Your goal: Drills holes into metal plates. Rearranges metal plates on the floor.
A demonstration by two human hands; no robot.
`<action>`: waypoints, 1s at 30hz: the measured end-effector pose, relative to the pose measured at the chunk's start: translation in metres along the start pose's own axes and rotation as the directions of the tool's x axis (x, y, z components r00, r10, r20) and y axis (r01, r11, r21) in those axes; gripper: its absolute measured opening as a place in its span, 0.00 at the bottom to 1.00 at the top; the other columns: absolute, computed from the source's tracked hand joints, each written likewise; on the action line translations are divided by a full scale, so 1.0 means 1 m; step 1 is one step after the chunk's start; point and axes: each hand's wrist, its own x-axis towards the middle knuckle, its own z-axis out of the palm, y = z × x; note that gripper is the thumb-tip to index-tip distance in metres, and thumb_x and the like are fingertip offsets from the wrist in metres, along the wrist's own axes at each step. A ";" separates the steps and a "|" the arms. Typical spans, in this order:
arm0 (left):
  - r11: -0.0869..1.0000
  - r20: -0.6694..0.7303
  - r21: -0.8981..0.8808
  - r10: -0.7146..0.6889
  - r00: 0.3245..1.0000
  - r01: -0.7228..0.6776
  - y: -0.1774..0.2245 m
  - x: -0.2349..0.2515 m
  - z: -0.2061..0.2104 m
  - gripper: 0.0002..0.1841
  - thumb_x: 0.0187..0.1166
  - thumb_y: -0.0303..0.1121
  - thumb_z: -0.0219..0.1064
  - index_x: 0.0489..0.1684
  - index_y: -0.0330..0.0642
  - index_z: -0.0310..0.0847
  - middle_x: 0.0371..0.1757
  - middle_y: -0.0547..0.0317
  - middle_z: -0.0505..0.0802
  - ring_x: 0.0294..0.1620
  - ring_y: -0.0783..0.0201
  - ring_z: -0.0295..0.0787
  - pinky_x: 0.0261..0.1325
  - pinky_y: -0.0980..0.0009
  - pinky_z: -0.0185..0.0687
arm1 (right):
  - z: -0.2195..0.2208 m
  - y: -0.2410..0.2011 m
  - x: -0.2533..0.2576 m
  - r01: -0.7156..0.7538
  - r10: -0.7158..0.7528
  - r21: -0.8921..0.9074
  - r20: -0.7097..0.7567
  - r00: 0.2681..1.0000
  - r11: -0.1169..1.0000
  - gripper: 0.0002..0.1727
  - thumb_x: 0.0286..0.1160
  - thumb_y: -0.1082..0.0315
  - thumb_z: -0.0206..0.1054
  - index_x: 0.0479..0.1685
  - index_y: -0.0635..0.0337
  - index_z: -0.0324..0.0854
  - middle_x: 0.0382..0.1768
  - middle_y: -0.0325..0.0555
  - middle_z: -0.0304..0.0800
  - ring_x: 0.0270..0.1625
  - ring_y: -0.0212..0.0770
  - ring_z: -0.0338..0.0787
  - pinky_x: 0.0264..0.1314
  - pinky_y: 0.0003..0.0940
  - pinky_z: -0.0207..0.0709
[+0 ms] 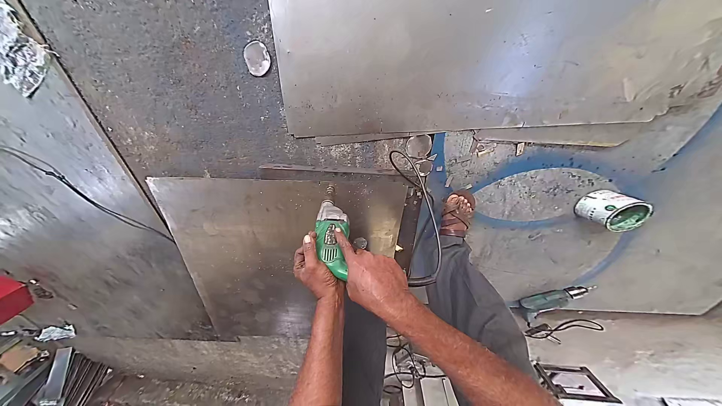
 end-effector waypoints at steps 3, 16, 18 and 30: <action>1.000 -0.011 -0.003 -0.015 1.000 0.015 0.001 0.000 0.002 0.14 0.89 0.31 0.58 0.39 0.27 0.83 0.40 0.41 0.95 0.40 0.54 0.95 0.46 0.59 0.93 | -0.002 -0.001 0.001 0.000 0.000 -0.009 0.003 1.000 1.000 0.55 0.69 0.63 0.65 0.98 0.29 0.35 0.45 0.56 0.91 0.40 0.59 0.93 0.36 0.59 0.84; 0.999 -0.029 -0.001 -0.048 0.998 0.048 0.002 -0.001 0.003 0.16 0.90 0.34 0.57 0.43 0.28 0.84 0.40 0.43 0.95 0.39 0.55 0.95 0.44 0.59 0.93 | -0.009 -0.002 0.002 0.011 -0.011 -0.022 0.019 1.000 1.000 0.58 0.66 0.61 0.68 0.98 0.28 0.34 0.54 0.60 0.88 0.43 0.61 0.92 0.38 0.60 0.83; 0.998 -0.027 -0.004 -0.055 0.998 0.055 0.002 -0.001 0.002 0.16 0.90 0.34 0.57 0.43 0.28 0.84 0.40 0.43 0.95 0.40 0.55 0.95 0.45 0.59 0.93 | -0.010 -0.003 0.001 0.007 -0.006 -0.032 0.024 1.000 0.999 0.57 0.66 0.61 0.67 0.98 0.28 0.33 0.50 0.58 0.90 0.42 0.60 0.92 0.38 0.60 0.83; 0.998 -0.059 -0.037 -0.062 0.996 0.060 0.001 -0.002 0.005 0.16 0.91 0.34 0.57 0.43 0.28 0.84 0.39 0.44 0.94 0.38 0.56 0.95 0.45 0.59 0.93 | -0.014 -0.003 0.002 0.020 -0.018 -0.050 0.036 0.999 0.999 0.57 0.65 0.63 0.67 0.98 0.29 0.35 0.50 0.58 0.91 0.42 0.61 0.93 0.38 0.61 0.83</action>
